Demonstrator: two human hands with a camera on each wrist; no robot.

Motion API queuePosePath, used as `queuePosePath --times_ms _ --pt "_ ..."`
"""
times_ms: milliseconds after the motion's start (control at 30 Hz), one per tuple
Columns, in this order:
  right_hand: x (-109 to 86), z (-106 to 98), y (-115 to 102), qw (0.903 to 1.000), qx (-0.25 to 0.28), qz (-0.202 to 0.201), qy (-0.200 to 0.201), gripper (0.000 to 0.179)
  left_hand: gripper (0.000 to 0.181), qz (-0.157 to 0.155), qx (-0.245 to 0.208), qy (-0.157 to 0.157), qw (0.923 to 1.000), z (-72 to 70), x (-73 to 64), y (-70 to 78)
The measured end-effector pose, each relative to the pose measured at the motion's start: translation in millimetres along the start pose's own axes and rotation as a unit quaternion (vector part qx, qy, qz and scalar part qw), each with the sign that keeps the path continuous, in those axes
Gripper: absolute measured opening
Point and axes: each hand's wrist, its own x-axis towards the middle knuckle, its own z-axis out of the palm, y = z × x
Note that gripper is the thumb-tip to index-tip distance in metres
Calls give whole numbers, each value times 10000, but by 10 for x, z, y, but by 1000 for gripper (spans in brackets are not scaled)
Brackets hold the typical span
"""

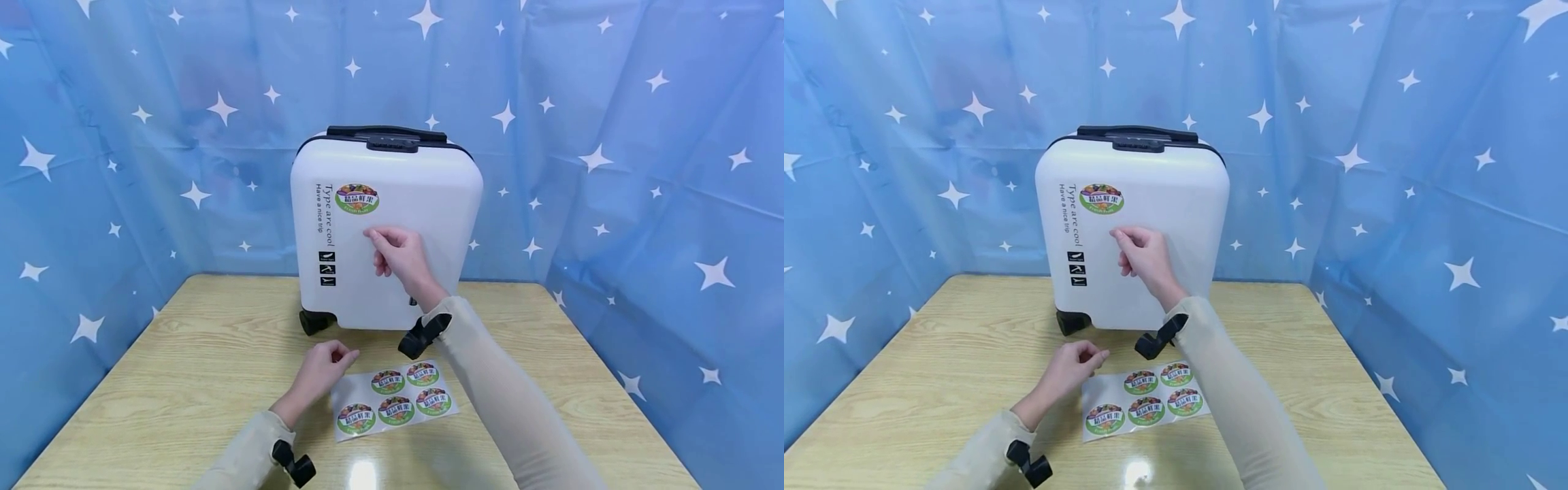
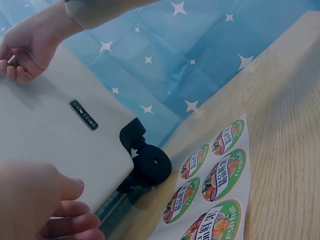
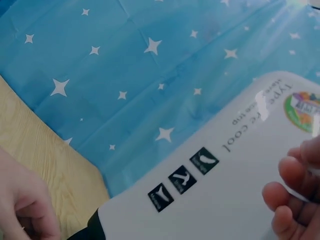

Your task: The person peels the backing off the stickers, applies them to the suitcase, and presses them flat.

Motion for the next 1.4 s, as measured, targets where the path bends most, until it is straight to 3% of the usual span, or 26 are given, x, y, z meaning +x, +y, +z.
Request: queuePosePath --times_ms 333,567,700,1067,1400 --pt "-202 -97 268 9998 52 -51 -190 29 18 35 188 -161 9997 7 -19 8" --pt "-404 -131 370 9987 -233 237 -375 29 16 21 176 -228 9996 13 -31 27" --pt "-458 -168 565 9984 -211 371 -384 32 16 52 141 -270 9995 22 -34 25" --pt "-666 -172 667 9972 -404 474 -405 32 14 -84 150 -405 9990 19 -38 18" --pt "-871 -240 867 9912 -511 1178 -323 35 13 -77 154 -427 9989 13 -47 49"
